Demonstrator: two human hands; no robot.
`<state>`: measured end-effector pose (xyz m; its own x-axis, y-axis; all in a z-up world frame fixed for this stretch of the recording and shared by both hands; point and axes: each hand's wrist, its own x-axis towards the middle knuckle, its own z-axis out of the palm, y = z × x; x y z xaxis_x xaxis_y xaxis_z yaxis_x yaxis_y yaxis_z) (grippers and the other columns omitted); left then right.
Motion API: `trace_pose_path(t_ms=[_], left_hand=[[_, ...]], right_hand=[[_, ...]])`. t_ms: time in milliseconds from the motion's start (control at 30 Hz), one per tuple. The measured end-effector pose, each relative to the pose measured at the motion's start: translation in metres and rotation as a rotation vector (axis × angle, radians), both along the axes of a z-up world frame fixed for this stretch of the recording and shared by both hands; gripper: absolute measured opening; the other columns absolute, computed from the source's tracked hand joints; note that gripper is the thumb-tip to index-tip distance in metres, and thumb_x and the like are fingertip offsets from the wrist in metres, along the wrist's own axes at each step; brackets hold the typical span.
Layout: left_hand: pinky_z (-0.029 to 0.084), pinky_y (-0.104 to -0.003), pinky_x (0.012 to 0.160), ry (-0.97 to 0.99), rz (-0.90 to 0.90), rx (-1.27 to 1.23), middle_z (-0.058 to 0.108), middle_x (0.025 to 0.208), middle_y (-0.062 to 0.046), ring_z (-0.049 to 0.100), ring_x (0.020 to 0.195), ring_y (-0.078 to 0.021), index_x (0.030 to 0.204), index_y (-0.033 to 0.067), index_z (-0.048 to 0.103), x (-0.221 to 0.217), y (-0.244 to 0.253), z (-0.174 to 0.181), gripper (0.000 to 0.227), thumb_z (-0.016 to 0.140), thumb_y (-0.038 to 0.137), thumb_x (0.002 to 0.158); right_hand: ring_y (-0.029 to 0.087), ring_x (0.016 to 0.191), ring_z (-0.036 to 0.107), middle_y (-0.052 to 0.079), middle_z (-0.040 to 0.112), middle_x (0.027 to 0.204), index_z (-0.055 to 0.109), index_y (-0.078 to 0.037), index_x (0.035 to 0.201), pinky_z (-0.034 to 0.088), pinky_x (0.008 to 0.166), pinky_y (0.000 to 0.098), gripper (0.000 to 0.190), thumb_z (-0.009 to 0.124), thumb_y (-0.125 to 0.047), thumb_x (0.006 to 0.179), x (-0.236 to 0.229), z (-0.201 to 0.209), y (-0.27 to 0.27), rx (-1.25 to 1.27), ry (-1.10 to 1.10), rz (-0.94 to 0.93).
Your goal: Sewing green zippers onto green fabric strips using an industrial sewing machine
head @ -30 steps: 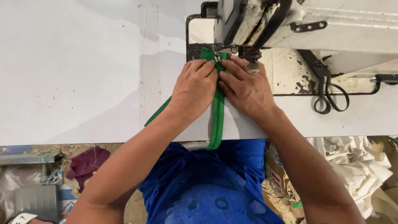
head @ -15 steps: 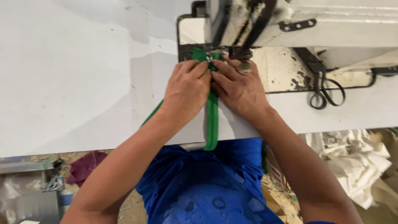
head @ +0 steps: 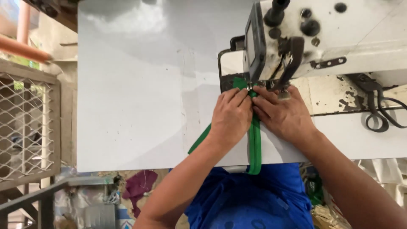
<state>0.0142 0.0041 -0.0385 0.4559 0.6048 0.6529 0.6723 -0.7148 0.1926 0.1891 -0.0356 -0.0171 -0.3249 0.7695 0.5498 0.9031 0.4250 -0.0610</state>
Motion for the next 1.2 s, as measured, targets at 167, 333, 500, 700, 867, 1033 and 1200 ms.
trace_pose_path(t_ms=[167, 333, 500, 700, 867, 1033, 1200], left_hand=[[0.053, -0.041, 0.088, -0.029, 0.034, 0.043, 0.072, 0.107, -0.009, 0.067, 0.105, -0.0305, 0.095, 0.0084, 0.075, 0.005, 0.000, -0.004, 0.018, 0.061, 0.017, 0.088], [0.053, -0.042, 0.092, -0.008, 0.045, -0.005, 0.072, 0.109, -0.010, 0.067, 0.107, -0.0312, 0.099, 0.0060, 0.075, 0.003, -0.010, 0.009, 0.020, 0.063, 0.017, 0.088], [0.042, -0.052, 0.112, 0.024, -0.001, -0.170, 0.058, 0.139, -0.020, 0.055, 0.129, -0.0425, 0.130, 0.0051, 0.067, -0.055, -0.058, 0.066, 0.062, 0.086, 0.029, 0.076], [0.047, -0.054, 0.084, 0.075, 0.317, -0.607, 0.061, 0.100, -0.022, 0.060, 0.093, -0.0450, 0.148, -0.0034, 0.048, -0.080, -0.083, 0.083, 0.090, 0.086, 0.040, 0.080], [0.057, -0.043, 0.074, -0.031, 0.225, -1.407, 0.074, 0.074, -0.003, 0.074, 0.080, -0.0297, 0.096, 0.0222, 0.075, -0.077, -0.051, 0.081, 0.042, 0.087, 0.047, 0.064], [0.062, -0.048, 0.057, -0.964, 0.100, -1.826, 0.073, 0.079, -0.022, 0.075, 0.069, -0.0352, 0.100, -0.0063, 0.074, -0.053, -0.078, 0.105, 0.040, 0.092, 0.004, 0.066], [0.062, -0.041, 0.063, -1.062, 0.045, -2.008, 0.073, 0.083, -0.015, 0.070, 0.068, -0.0267, 0.102, -0.0039, 0.070, -0.042, -0.087, 0.088, 0.030, 0.080, 0.001, 0.075]], right_hand=[[0.023, 0.085, 0.074, -0.004, 0.075, 0.127, 0.076, -0.027, 0.107, 0.046, 0.091, 0.0434, 0.018, 0.064, -0.039, 0.103, 0.002, 0.003, 0.000, -0.020, -0.052, -0.003], [0.026, 0.083, 0.074, -0.004, 0.073, 0.132, 0.075, -0.025, 0.110, 0.046, 0.092, 0.0452, 0.020, 0.062, -0.038, 0.103, 0.006, -0.001, -0.002, -0.053, -0.045, 0.012], [0.032, 0.092, 0.075, 0.001, 0.071, 0.136, 0.073, -0.021, 0.118, 0.045, 0.099, 0.0495, 0.027, 0.056, -0.039, 0.106, 0.009, -0.003, -0.005, -0.124, -0.054, 0.017], [0.029, 0.108, 0.073, 0.005, 0.074, 0.129, 0.078, -0.021, 0.111, 0.047, 0.097, 0.0424, 0.020, 0.066, -0.035, 0.103, 0.010, 0.002, -0.011, 0.018, 0.034, 0.130], [0.032, 0.111, 0.070, 0.010, 0.074, 0.121, 0.080, -0.013, 0.105, 0.048, 0.099, 0.0428, 0.016, 0.073, -0.024, 0.097, 0.012, 0.007, -0.031, 0.026, 0.144, 0.156], [0.033, 0.089, 0.071, 0.012, 0.074, 0.096, 0.078, -0.006, 0.099, 0.055, 0.085, 0.0419, 0.012, 0.070, -0.015, 0.096, 0.000, 0.016, -0.037, 0.167, 0.170, 0.185], [0.032, 0.084, 0.061, 0.016, 0.067, 0.101, 0.064, 0.007, 0.115, 0.052, 0.075, 0.0433, 0.016, 0.057, -0.001, 0.102, 0.003, 0.049, -0.041, 0.136, 0.053, 0.349]])
